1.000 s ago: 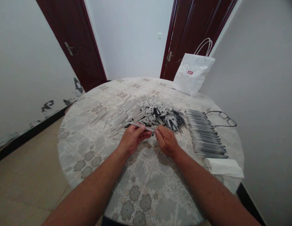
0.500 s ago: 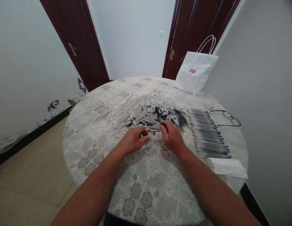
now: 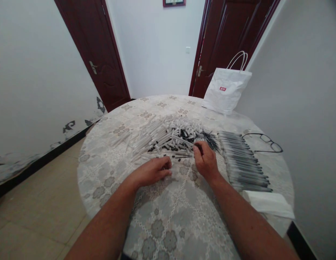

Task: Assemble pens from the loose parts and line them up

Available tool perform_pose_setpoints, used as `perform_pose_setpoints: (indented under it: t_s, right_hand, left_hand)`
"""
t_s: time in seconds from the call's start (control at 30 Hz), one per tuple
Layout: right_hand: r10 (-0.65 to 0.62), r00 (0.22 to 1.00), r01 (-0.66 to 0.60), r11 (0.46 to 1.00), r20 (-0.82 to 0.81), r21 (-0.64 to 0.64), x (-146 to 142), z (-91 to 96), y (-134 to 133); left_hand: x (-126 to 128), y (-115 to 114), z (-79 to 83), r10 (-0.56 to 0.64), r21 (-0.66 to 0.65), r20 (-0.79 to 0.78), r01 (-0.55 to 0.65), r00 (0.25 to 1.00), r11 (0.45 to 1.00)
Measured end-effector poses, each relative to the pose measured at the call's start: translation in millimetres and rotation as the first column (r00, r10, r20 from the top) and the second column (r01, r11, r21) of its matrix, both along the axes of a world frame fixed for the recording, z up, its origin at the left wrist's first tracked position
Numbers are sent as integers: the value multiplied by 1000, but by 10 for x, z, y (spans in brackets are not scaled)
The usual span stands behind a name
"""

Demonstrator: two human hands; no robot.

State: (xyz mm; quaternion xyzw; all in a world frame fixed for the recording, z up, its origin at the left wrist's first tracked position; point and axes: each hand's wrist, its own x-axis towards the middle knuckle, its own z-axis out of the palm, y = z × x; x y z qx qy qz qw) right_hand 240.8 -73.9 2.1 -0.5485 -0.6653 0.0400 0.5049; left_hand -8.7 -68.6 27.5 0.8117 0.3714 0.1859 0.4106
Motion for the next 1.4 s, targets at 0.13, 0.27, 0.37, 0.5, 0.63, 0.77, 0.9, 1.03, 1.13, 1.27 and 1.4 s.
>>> perform_pose_setpoints:
  t_s: [0.13, 0.27, 0.37, 0.5, 0.63, 0.77, 0.9, 1.03, 1.13, 1.27, 1.4]
  right_hand:
    - [46, 995, -49, 998, -90, -29, -26, 21, -63]
    - [106, 985, -112, 993, -138, -35, -59, -2, -109]
    - [118, 979, -127, 991, -165, -42, -74, -15, -129]
    - [131, 975, -141, 989, -182, -45, -71, -21, -135]
    - [150, 965, -165, 985, -216, -51, -71, -32, -128]
    - [126, 946, -138, 990, -297, -19, -87, -35, -125]
    - [120, 939, -130, 992, -321, -8, -103, -31, -129]
    - [133, 946, -148, 989, -297, -27, -120, -55, -126]
    - [129, 951, -147, 988, -281, -44, -131, -78, -125]
    - [121, 963, -134, 990, -241, -36, -146, -62, -137]
    - [131, 988, -128, 991, -77, 49, -167, -11, -145]
  left_hand:
    - [-2, 110, -25, 282, -242, 394, -198, 875, 950]
    - [-7, 183, -92, 410, -382, 520, -225, 750, 896]
    - [9, 185, -111, 473, -478, 561, -201, 679, 855]
    - [14, 177, -92, 526, -546, 622, -159, 580, 822]
    - [-12, 186, -73, 556, -568, 670, -143, 492, 811]
    - [-15, 192, -70, 587, -582, 684, -161, 434, 797]
    - [-2, 196, -64, 615, -589, 674, -204, 409, 782]
    - [8, 193, -51, 603, -581, 683, -192, 413, 791]
    - [19, 180, -45, 596, -585, 683, -172, 422, 793]
    - [37, 166, -54, 568, -582, 690, -122, 449, 804]
    - [45, 184, -87, 603, -602, 670, -158, 432, 782]
